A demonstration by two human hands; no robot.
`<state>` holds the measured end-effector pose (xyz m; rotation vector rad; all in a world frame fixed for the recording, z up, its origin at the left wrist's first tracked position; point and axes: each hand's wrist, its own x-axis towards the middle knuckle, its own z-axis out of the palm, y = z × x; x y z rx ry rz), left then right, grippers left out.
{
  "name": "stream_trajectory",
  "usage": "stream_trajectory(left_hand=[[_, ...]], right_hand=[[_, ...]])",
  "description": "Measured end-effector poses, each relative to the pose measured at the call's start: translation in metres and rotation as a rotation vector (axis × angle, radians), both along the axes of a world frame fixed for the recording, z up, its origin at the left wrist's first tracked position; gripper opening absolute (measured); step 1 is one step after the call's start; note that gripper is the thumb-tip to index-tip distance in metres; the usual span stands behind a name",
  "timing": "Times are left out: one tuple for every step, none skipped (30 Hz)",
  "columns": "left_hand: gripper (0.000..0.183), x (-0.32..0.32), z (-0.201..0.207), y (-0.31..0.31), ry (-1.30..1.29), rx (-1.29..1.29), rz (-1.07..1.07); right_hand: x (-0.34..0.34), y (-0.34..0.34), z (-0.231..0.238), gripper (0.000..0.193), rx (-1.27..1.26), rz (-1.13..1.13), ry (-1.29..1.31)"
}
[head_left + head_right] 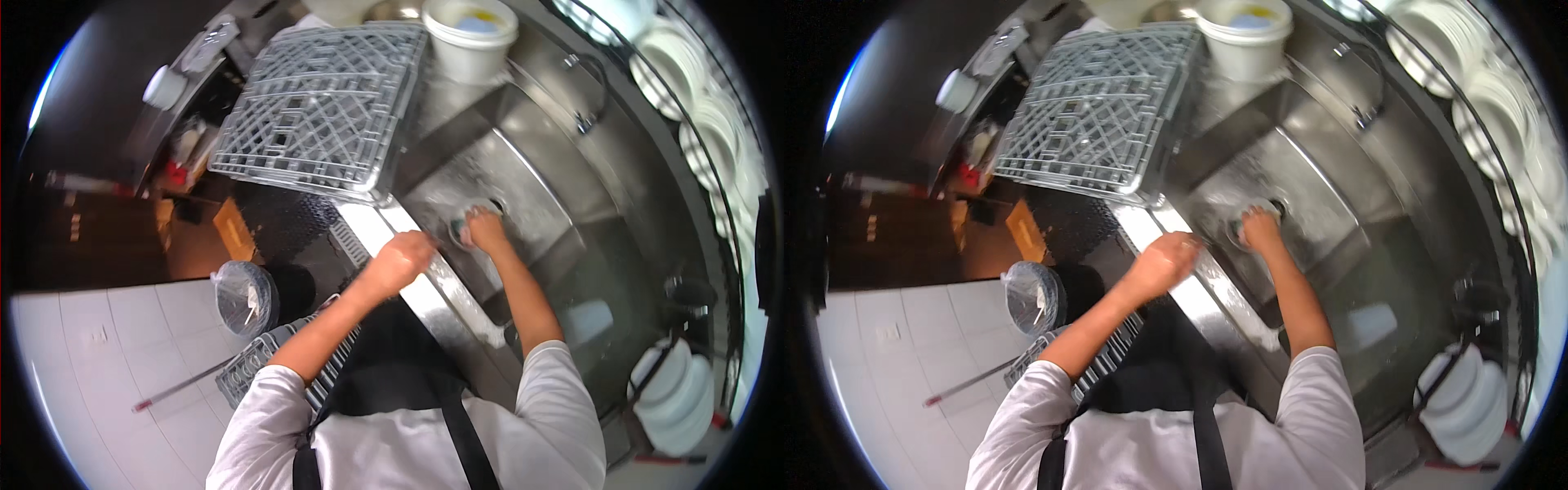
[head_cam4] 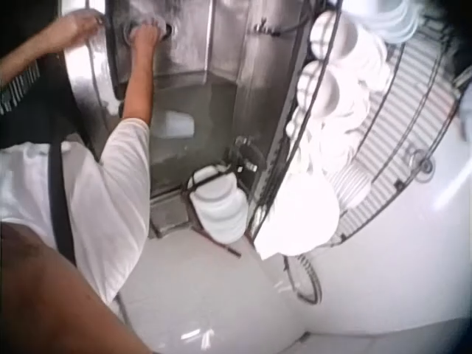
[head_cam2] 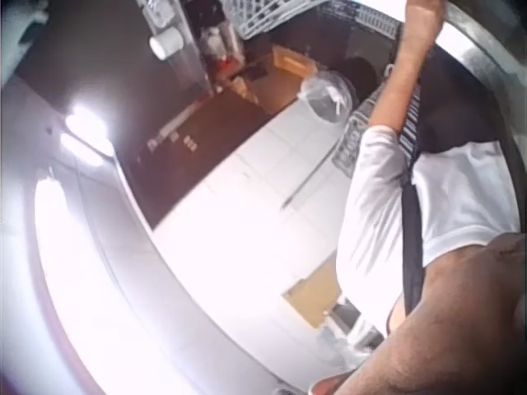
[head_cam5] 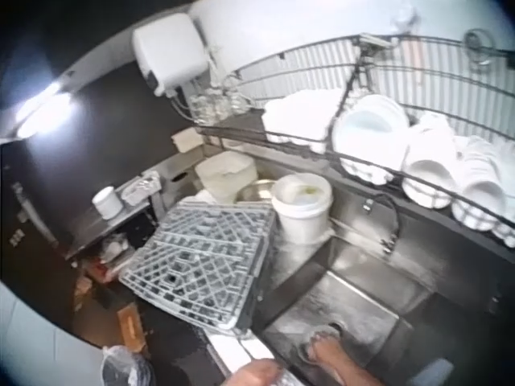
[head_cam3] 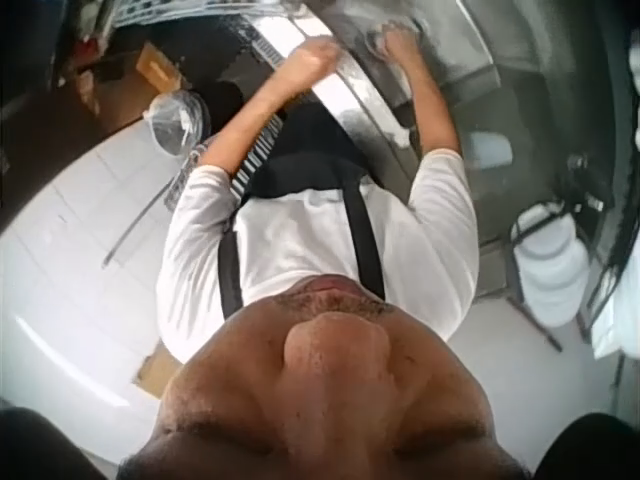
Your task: The recorder is scrubbing a plastic dish rack with a cloth and cleaning a plastic container in a commercial kitchen sink.
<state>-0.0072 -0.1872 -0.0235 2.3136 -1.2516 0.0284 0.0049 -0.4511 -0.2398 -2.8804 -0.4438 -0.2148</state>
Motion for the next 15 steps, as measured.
stream_trajectory(left_hand=[[0.021, -0.003, -0.007, -0.013, 0.010, -0.007, -0.026], [0.020, -0.007, -0.013, -0.021, 0.020, -0.004, -0.044], [0.020, -0.011, -0.012, -0.027, 0.039, 0.030, -0.041], [0.019, -0.015, -0.008, -0.045, 0.070, 0.025, -0.089], [0.020, -0.018, -0.007, -0.060, 0.070, -0.031, -0.103], [0.020, -0.017, -0.009, -0.052, 0.060, -0.027, -0.052], [0.021, -0.014, -0.011, -0.044, 0.090, 0.000, -0.001], [0.021, -0.012, -0.013, -0.041, 0.083, 0.006, 0.025], [0.022, -0.011, -0.017, -0.041, 0.098, 0.008, 0.086], [0.024, -0.009, -0.021, -0.043, 0.113, 0.006, 0.142], [0.027, -0.006, -0.025, -0.044, 0.193, 0.067, 0.178], [0.027, -0.004, -0.033, -0.047, 0.189, 0.056, 0.189], [0.029, -0.001, -0.045, -0.053, 0.260, 0.047, 0.238], [0.032, 0.001, -0.055, -0.063, 0.335, 0.035, 0.277], [0.037, 0.004, -0.058, -0.071, 0.403, 0.050, 0.280]], right_hand=[[0.002, -0.002, -0.022, 0.039, -0.071, -0.033, 0.084], [0.012, 0.004, -0.028, 0.039, -0.201, -0.024, 0.268], [0.019, 0.010, -0.033, 0.038, -0.338, -0.024, 0.450], [0.012, -0.022, -0.075, 0.035, -0.301, -0.153, 0.535], [0.004, -0.050, -0.112, 0.033, -0.268, -0.285, 0.618], [0.014, -0.025, -0.100, 0.029, -0.186, -0.315, 0.590], [0.018, -0.008, -0.086, 0.025, -0.106, -0.352, 0.570], [0.014, -0.001, -0.069, 0.025, -0.105, -0.325, 0.563], [0.005, -0.003, -0.054, 0.023, -0.013, -0.349, 0.528], [-0.004, -0.007, -0.038, 0.022, 0.076, -0.378, 0.492], [-0.013, -0.007, -0.012, 0.022, 0.069, -0.369, 0.488], [-0.021, -0.007, 0.018, 0.021, 0.212, -0.413, 0.400], [-0.030, -0.009, 0.043, 0.020, 0.351, -0.461, 0.309], [-0.040, -0.015, 0.057, 0.020, 0.334, -0.467, 0.302], [-0.049, -0.017, 0.069, 0.021, 0.563, -0.511, 0.272]])
